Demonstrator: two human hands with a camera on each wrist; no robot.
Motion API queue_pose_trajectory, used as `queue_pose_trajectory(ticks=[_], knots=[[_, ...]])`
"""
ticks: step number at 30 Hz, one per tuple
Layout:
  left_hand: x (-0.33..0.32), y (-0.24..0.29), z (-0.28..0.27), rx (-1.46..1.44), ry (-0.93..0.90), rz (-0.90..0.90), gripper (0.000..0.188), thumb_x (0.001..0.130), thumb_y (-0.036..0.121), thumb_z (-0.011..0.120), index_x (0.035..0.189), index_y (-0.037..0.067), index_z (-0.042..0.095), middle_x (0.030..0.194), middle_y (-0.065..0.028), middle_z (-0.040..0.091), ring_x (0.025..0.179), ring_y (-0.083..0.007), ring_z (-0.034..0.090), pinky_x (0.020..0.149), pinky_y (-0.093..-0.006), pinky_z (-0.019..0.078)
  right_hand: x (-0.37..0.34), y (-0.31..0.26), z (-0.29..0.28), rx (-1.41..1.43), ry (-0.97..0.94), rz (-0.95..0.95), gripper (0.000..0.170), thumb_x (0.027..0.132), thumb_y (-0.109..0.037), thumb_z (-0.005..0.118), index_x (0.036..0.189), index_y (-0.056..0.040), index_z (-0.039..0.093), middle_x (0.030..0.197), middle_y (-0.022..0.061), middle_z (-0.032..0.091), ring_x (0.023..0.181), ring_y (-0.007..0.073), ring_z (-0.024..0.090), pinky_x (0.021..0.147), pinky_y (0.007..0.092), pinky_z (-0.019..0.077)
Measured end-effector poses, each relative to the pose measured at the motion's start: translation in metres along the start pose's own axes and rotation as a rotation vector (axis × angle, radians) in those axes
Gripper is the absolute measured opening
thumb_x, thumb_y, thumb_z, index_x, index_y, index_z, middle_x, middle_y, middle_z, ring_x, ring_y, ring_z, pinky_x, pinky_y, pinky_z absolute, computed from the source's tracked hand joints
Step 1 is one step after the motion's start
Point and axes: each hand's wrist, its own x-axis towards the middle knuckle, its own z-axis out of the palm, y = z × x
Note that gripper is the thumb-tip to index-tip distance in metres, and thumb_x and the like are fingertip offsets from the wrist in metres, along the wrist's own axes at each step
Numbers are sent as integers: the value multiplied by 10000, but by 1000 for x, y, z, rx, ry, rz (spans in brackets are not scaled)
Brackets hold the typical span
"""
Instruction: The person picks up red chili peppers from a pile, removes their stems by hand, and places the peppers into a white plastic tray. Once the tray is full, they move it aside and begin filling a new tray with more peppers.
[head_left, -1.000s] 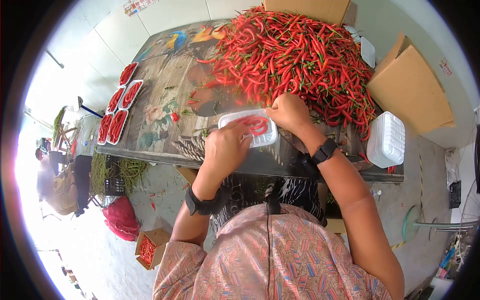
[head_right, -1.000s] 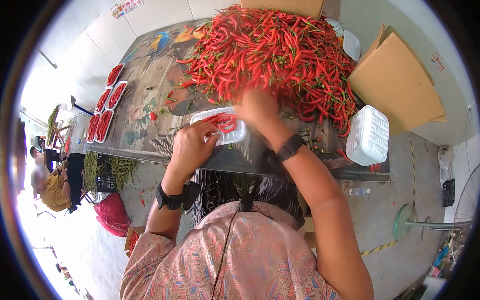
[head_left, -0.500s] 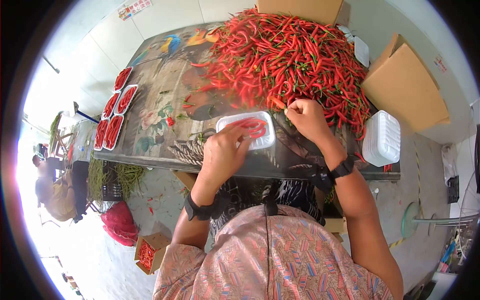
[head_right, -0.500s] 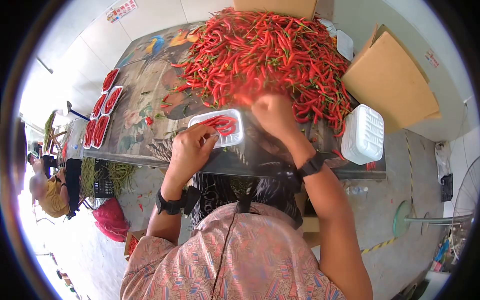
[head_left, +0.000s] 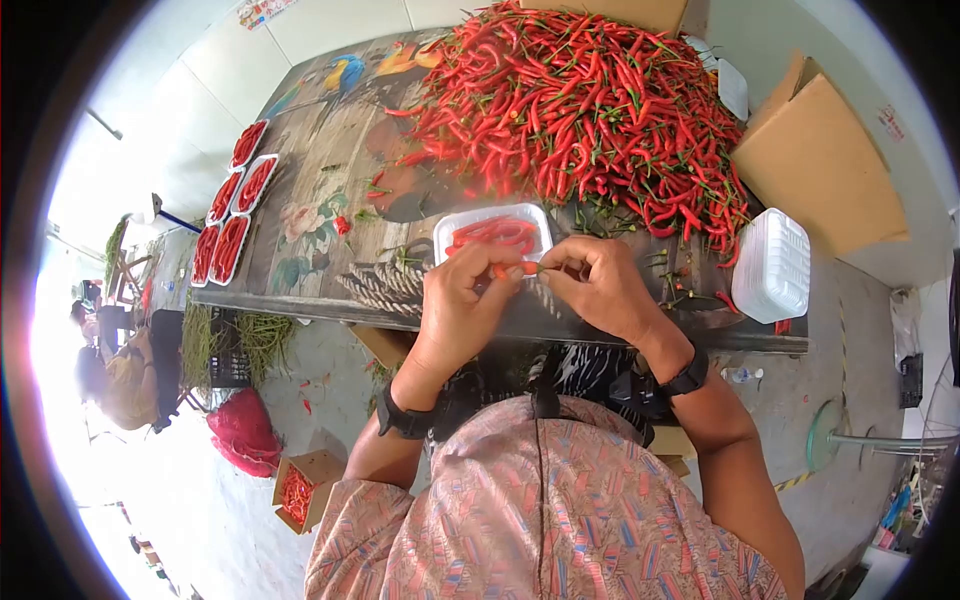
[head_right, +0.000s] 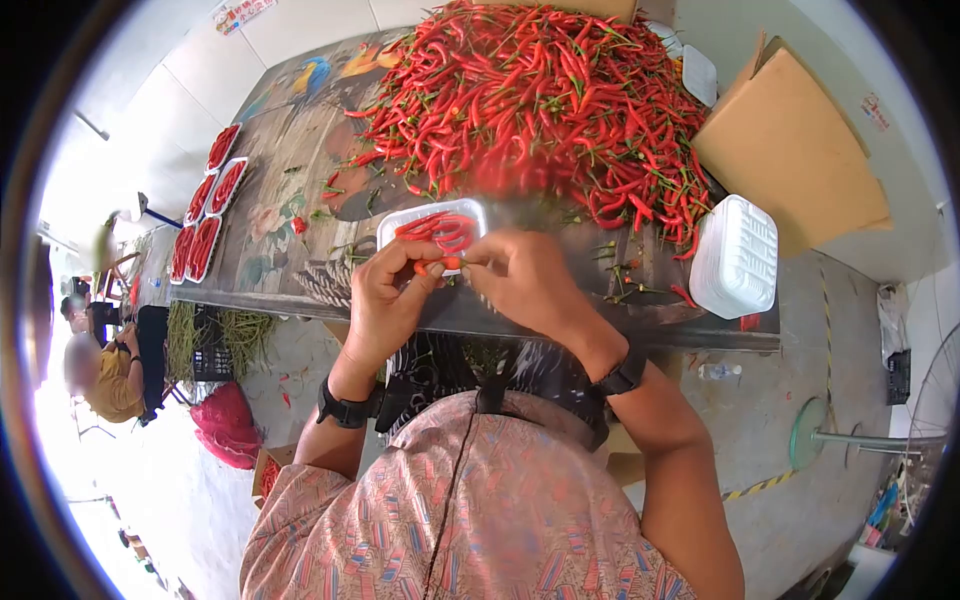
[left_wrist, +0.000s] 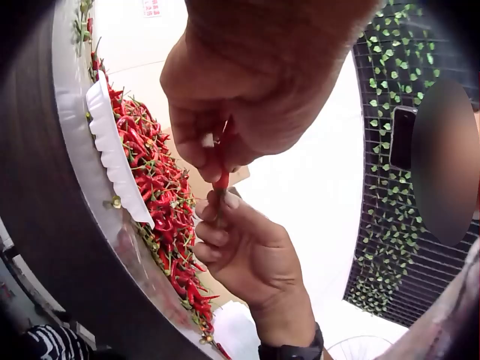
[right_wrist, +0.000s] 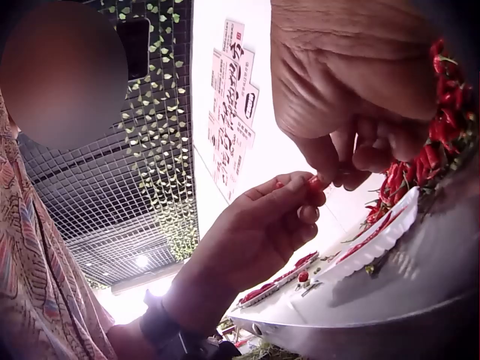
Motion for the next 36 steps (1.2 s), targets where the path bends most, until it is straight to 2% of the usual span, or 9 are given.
queue_pose_trajectory(ticks=[11, 16, 19, 21, 24, 27, 30, 33, 36], knots=[[-49, -23, -49, -583, -107, -212, 114, 938, 3, 607, 1030, -20, 671, 911, -75, 711, 731, -104, 651, 663, -233, 537, 0, -13, 24, 205, -365, -99, 56, 838, -23, 712, 869, 24, 704, 810, 39, 689, 763, 81, 621, 688, 248, 488], [-97, -62, -117, -679, 266, -267, 114, 949, 48, 613, 1024, -8, 678, 914, -87, 717, 693, -88, 624, 618, -230, 504, 1, -20, 25, 204, -508, -93, 101, 826, -75, 741, 891, 1, 723, 824, 60, 705, 740, 109, 642, 685, 270, 501], [-129, -102, -142, -123, 375, -353, 124, 920, 55, 637, 1005, -22, 684, 905, -85, 721, 701, -89, 625, 637, -231, 507, -1, -17, 26, -104, -588, -202, 88, 858, -62, 706, 896, 15, 725, 816, 73, 703, 724, 123, 639, 647, 269, 482], [-151, -143, -143, 197, 279, -700, 144, 873, 38, 645, 989, -37, 687, 905, -80, 721, 768, -92, 646, 693, -225, 509, -4, -10, 29, -138, -598, -197, 114, 864, -99, 702, 907, 0, 735, 824, 108, 710, 715, 177, 663, 645, 300, 499], [-146, -182, -132, 173, 229, -782, 199, 838, 14, 630, 1026, -36, 673, 889, -80, 717, 807, -118, 663, 707, -236, 501, -7, -4, 33, -246, -630, -197, 156, 874, -133, 688, 958, -11, 738, 858, 123, 710, 709, 231, 666, 658, 330, 515], [-141, -287, -125, 213, 484, -485, 250, 829, 5, 636, 1077, -24, 654, 915, -96, 716, 837, -146, 672, 687, -259, 498, -8, 0, 29, -252, -546, -208, 161, 876, -139, 687, 965, -13, 733, 863, 125, 708, 705, 233, 664, 655, 331, 514], [-127, -308, -131, 108, 633, -551, 355, 851, -7, 612, 1206, -14, 592, 1081, -102, 679, 898, -169, 661, 681, -275, 482, -10, 8, 10, -214, -369, -166, 150, 873, -123, 688, 960, -8, 728, 855, 114, 710, 691, 190, 658, 641, 315, 510], [-123, -268, -133, -136, 914, -491, 603, 907, -53, 615, 1453, 54, 384, 1398, -131, 470, 1123, -229, 563, 887, -320, 511, -12, 11, -28, -327, -146, -36, 137, 869, -100, 683, 952, 2, 719, 844, 100, 714, 702, 142, 659, 632, 297, 505], [-137, -241, -147, -204, 1119, -487, 573, 929, -19, 604, 1456, 66, 396, 1367, -118, 474, 1135, -206, 521, 936, -317, 468, -10, 31, -70, -521, 91, -19, 119, 852, -89, 685, 934, -11, 723, 805, 98, 715, 702, 148, 680, 634, 292, 506]])
